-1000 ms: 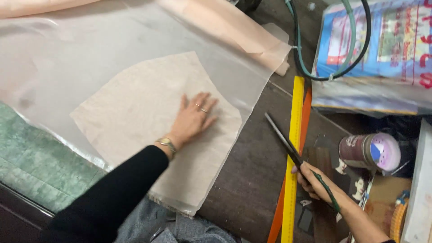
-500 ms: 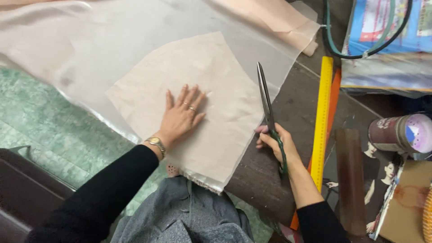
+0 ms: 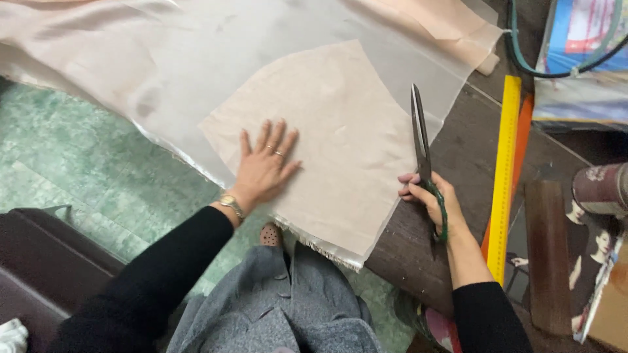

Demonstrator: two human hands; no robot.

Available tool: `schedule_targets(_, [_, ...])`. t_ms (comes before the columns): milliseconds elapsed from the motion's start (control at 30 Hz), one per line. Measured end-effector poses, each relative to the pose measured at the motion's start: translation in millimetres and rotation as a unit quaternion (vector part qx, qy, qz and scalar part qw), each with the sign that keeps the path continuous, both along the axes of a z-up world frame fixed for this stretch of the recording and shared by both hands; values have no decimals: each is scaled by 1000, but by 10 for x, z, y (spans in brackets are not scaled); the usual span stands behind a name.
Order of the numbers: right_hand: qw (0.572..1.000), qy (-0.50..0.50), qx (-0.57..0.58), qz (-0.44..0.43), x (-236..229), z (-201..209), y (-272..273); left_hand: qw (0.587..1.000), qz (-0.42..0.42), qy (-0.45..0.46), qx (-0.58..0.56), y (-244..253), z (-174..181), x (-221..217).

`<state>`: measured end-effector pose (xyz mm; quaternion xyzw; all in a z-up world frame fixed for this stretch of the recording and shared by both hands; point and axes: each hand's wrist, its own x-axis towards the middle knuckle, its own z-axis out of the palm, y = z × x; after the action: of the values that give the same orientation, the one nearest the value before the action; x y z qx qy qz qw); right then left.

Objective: The person measures and marks a piece of light pink fabric using a yellow ruler and a blue marker. They then use a pair of scissors to cut the fabric along the marked lines, following a pattern shape.

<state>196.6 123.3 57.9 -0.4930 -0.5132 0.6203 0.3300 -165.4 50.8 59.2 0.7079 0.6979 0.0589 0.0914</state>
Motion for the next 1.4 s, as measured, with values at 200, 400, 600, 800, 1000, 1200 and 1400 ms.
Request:
schedule_targets(200, [999,-43,13,-14,46,41,-20,999,31,-16,36,172,-49,-395])
schedule_targets(400, [984,-169,-36,-38,372,293,10,999,21,-33,28,472,-69,-416])
schedule_targets(600, [932,-352,-64,65,1339,261,318,999,-42,-17,19,763,-255,165])
schedule_targets(800, [888,-327,-276,171,1189,1211,403,966,-144,51,209,1064,-542,1103])
schedule_targets(1000, [874,-219,-356,247,1813,887,578,966,-191,3,172,1144,-389,1692])
schedule_targets(1200, [874,-191,-372,248,1645,885,748,973,-181,1,144,1146,-304,1775])
schedule_targets(1400, [864,-217,-355,284,1787,646,924,987,-121,10,107,1199,-242,1614])
